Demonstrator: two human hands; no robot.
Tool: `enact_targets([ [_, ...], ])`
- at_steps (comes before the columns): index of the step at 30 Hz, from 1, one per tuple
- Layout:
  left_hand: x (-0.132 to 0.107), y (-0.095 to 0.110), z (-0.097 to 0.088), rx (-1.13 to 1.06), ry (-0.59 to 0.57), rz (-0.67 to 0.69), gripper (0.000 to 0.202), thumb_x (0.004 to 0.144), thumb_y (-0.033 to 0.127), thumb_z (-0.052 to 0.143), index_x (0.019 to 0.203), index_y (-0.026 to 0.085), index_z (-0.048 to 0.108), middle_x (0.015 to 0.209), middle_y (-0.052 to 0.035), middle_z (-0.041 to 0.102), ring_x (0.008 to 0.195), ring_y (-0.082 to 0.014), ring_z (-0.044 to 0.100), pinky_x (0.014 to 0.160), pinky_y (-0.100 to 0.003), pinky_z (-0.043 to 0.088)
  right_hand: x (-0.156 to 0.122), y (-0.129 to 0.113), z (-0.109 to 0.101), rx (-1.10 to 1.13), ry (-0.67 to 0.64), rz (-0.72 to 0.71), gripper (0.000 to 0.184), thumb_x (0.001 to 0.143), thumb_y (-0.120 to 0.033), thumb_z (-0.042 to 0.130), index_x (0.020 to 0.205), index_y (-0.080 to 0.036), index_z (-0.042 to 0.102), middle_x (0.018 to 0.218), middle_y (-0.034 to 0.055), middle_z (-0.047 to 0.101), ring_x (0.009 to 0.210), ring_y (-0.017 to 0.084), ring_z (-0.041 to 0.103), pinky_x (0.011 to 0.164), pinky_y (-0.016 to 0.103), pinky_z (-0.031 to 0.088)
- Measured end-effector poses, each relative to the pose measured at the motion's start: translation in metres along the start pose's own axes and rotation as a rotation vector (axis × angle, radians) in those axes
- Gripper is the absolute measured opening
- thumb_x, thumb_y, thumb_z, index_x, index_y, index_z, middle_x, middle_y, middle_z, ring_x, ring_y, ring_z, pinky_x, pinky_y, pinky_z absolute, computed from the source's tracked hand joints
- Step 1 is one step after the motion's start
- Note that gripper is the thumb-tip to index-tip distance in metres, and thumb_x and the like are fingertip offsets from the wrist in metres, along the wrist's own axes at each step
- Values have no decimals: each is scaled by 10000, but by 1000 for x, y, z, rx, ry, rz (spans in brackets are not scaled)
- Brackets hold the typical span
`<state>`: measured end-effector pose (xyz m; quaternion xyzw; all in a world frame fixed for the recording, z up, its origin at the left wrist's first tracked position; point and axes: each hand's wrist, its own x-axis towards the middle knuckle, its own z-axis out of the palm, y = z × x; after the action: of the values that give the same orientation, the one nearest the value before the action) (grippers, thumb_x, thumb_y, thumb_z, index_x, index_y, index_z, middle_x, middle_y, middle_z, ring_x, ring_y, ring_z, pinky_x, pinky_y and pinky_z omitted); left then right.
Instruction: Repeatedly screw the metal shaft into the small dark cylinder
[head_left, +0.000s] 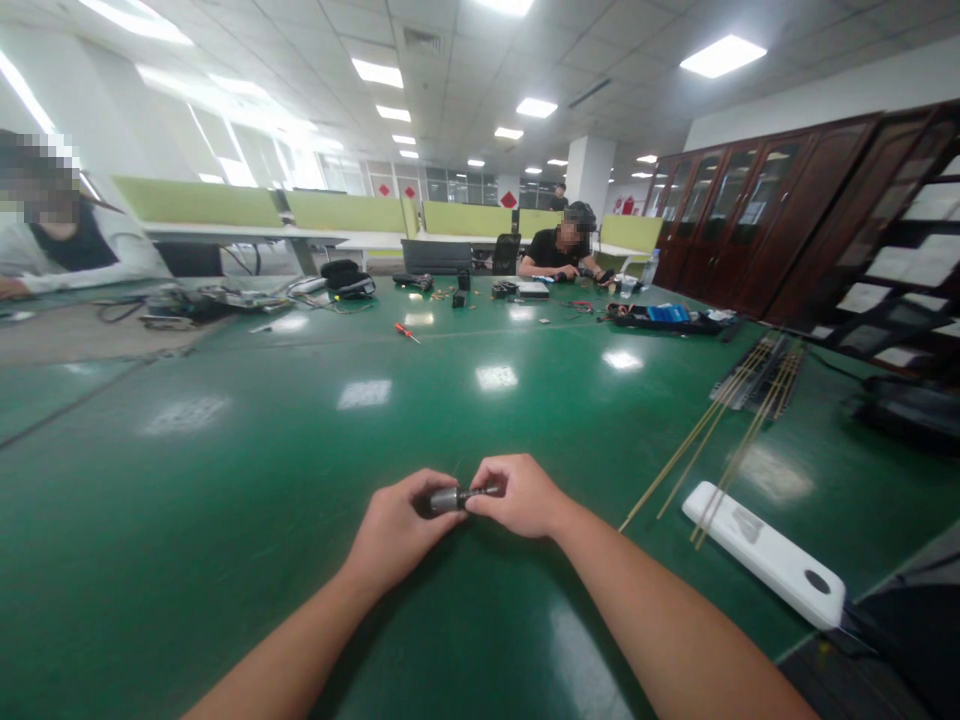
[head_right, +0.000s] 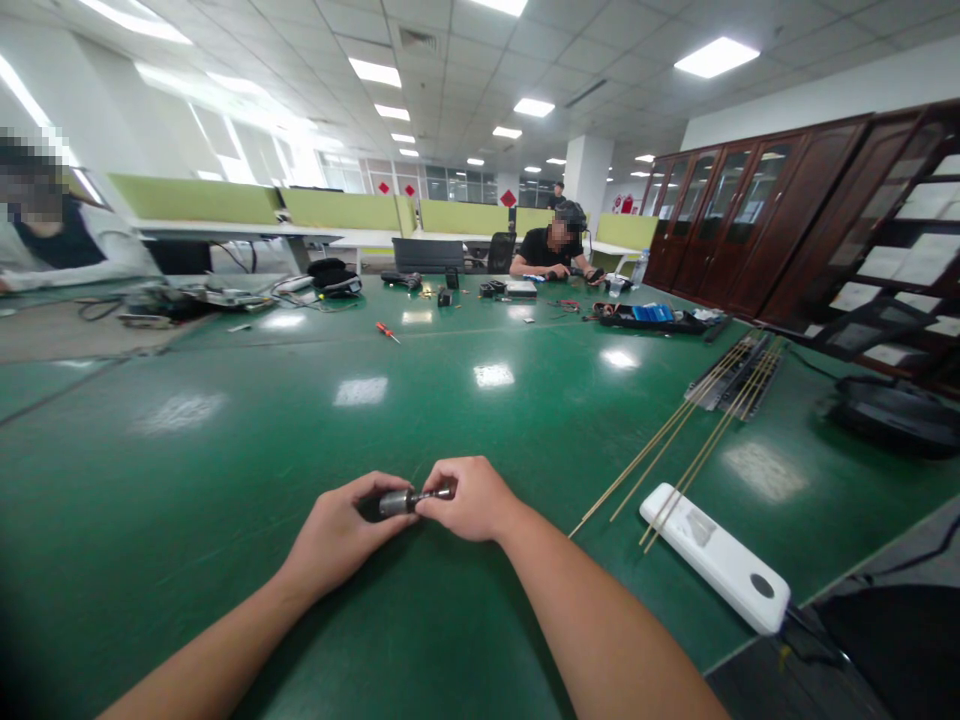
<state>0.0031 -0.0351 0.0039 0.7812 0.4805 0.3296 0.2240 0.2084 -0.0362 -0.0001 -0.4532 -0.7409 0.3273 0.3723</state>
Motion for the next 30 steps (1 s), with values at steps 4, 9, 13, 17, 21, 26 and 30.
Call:
enact_targets([
  [4, 0, 1, 0, 6, -4, 0, 226, 729, 349, 713, 913, 220, 692, 872, -10, 736, 803, -205, 682, 741, -296, 524, 1, 4, 2, 8, 8, 0, 107, 739, -263, 712, 781, -172, 674, 681, -21, 622, 610, 110, 534, 560, 204, 389],
  [9, 0, 5, -1, 5, 5, -4, 220, 720, 339, 724, 902, 217, 695, 854, -10, 736, 784, -203, 681, 737, -298, 527, 1, 7, 3, 31, 7, 10, 106, 742, -261, 698, 784, -169, 668, 665, -24, 612, 581, 103, 517, 549, 204, 384],
  [13, 0, 4, -1, 2, 15, -12, 227, 710, 335, 739, 899, 216, 694, 856, -8, 734, 787, -203, 681, 733, -294, 521, 1, 6, 1, 60, 4, 37, 105, 734, -253, 698, 774, -162, 665, 639, -26, 599, 560, 99, 505, 528, 200, 367],
  [17, 0, 0, -1, -4, 8, -10, 230, 717, 340, 739, 905, 220, 689, 867, -3, 733, 797, -201, 683, 744, -295, 519, 1, 5, 1, 71, 4, 41, 106, 730, -250, 701, 774, -162, 662, 635, -27, 599, 557, 98, 508, 527, 199, 364],
  [21, 1, 1, -1, -2, 12, -5, 242, 711, 344, 739, 912, 216, 693, 868, -14, 736, 801, -209, 682, 743, -304, 530, 1, 7, 2, 71, 2, 40, 103, 734, -253, 699, 777, -167, 661, 635, -28, 598, 559, 100, 507, 532, 201, 370],
  [26, 1, 4, -1, -13, 19, -7, 250, 698, 349, 741, 904, 215, 696, 864, -17, 738, 792, -212, 682, 737, -307, 540, 2, 6, 0, 47, 6, 35, 103, 735, -255, 699, 782, -172, 662, 652, -26, 608, 564, 102, 510, 546, 205, 385],
  [30, 1, 4, -1, -11, 22, -22, 245, 697, 349, 738, 896, 212, 694, 854, -17, 736, 792, -212, 682, 743, -308, 538, 1, 6, 0, 57, 8, 31, 93, 737, -241, 687, 787, -169, 654, 645, -27, 602, 559, 101, 513, 541, 203, 386],
])
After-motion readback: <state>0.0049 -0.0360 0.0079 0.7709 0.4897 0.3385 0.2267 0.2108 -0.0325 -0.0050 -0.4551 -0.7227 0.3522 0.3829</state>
